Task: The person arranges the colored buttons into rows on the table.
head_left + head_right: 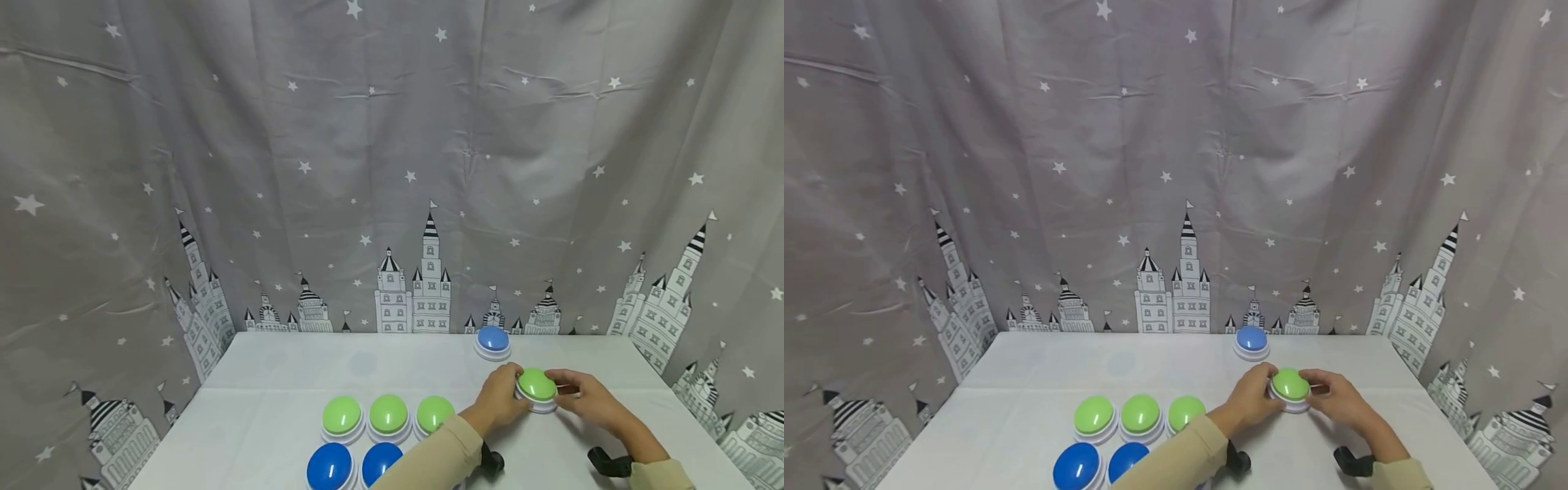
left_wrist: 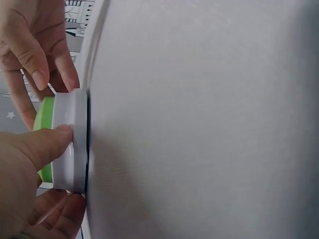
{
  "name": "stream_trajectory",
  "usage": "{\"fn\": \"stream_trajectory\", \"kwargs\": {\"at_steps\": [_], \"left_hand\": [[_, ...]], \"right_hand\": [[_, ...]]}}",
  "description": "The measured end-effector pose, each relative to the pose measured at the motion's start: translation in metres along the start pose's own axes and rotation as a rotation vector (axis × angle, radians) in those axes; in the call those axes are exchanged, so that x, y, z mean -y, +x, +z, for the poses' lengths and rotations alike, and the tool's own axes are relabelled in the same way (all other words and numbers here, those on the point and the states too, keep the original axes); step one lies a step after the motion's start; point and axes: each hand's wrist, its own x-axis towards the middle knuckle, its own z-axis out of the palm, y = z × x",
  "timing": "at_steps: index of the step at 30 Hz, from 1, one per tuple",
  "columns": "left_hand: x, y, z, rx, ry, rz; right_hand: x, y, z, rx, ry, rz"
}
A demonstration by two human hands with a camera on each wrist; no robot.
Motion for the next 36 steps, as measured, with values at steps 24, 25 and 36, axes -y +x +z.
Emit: {"fn": "stream_trajectory", "kwargs": {"at_steps": [24, 25, 36], "left_hand": [[0.008, -0.039, -0.064, 0.023, -0.112, -0.005], [0.006, -0.042, -0.067, 0.026, -0.111, -0.004], [0.004, -0.076, -0.088, 0.043, 0.069, 0.102]], "right_hand": [[0.024, -0.008, 0.023, -0.011, 0.078, -0.202], [0.026, -0.009, 0.024, -0.017, 0.078, -0.207], [0.039, -0.029, 0.042, -0.067, 0.029, -0.354]]}}
